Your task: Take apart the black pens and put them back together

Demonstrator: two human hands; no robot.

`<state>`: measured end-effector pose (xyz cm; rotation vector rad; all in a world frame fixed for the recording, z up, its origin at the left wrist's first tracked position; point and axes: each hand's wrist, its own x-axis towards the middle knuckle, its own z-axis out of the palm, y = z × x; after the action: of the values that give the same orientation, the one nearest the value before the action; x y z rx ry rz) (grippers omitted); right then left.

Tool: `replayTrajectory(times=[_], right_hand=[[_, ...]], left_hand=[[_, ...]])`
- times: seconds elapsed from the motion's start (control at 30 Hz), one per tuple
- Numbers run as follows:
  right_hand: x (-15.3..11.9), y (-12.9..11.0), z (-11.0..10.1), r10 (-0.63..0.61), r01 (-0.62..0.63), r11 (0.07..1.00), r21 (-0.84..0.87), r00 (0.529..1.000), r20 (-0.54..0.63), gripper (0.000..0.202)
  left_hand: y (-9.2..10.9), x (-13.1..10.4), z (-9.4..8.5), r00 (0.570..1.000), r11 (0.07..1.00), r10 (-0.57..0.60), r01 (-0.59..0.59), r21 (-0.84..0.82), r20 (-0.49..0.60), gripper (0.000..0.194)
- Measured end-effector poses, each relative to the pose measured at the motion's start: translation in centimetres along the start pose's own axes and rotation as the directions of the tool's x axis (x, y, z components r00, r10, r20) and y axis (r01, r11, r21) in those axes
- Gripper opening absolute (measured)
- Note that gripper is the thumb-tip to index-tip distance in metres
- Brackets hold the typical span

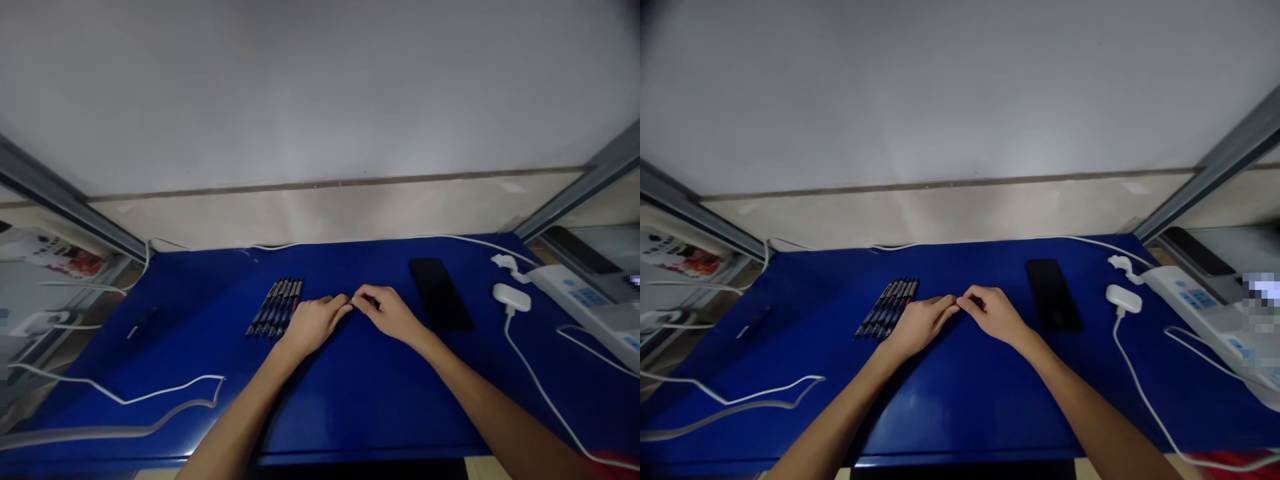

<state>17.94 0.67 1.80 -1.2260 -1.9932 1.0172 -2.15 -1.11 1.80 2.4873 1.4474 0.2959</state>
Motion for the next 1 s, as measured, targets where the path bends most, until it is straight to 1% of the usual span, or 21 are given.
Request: replayTrajectory(times=[0.07,0.13,0.23,0.3,0.37,0.43,0.53,0.6,0.73,0.9,1.0], right_hand=[[0.0,-0.1,-0.1,-0.032,0.032,0.999,0.014,0.999,-0.022,0.023],[0.0,-0.1,-0.1,-0.037,0.037,0.999,0.0,0.999,-0.033,0.022],[0.0,0.1,0.1,-0.017,0.015,0.998,-0.057,0.999,-0.031,0.035],[-0.1,0.3,0.1,0.004,-0.007,0.997,-0.077,1.0,-0.028,0.046],[-0.1,0.3,0.1,0.022,-0.024,0.997,-0.074,0.999,-0.033,0.05],[-0.1,0.1,0.0,0.011,-0.013,0.998,-0.06,0.999,-0.035,0.046],[-0.1,-0.1,-0.2,-0.034,0.033,0.999,-0.031,0.999,-0.026,0.031],[0.0,-0.2,-0.2,-0.047,0.047,0.999,-0.026,0.999,-0.017,0.03],[0.0,0.1,-0.1,-0.001,0.0,1.0,-0.03,1.0,-0.022,0.042],[0.1,0.5,0.0,0.072,-0.071,0.996,0.054,0.997,-0.015,0.049],[0.1,0.5,0.1,0.102,-0.099,0.99,0.102,0.994,-0.027,0.053]], left_hand=[[-0.1,0.1,0.0,1.0,1.0,-0.027,0.027,-0.005,-0.005,0.046],[-0.2,0.1,0.0,1.0,0.999,-0.016,0.016,-0.032,-0.013,0.043],[-0.2,0.0,0.1,1.0,0.998,0.018,-0.019,-0.055,-0.018,0.04],[-0.1,0.0,0.2,1.0,0.999,0.027,-0.027,-0.032,-0.006,0.041],[0.1,0.0,0.3,1.0,1.0,0.027,-0.027,-0.01,0.002,0.042],[0.2,0.1,0.4,1.0,1.0,0.016,-0.016,-0.007,0.0,0.043],[0.2,0.2,0.5,1.0,1.0,-0.013,0.013,-0.012,-0.003,0.044],[0.1,0.2,0.5,1.0,1.0,-0.025,0.025,-0.006,-0.001,0.045],[0.1,0.2,0.8,1.0,1.0,-0.021,0.021,0.006,0.004,0.048],[0.3,0.2,1.2,1.0,1.0,-0.024,0.024,-0.01,0.006,0.049],[0.4,0.2,1.1,1.0,0.998,-0.024,0.024,-0.051,-0.001,0.048]])
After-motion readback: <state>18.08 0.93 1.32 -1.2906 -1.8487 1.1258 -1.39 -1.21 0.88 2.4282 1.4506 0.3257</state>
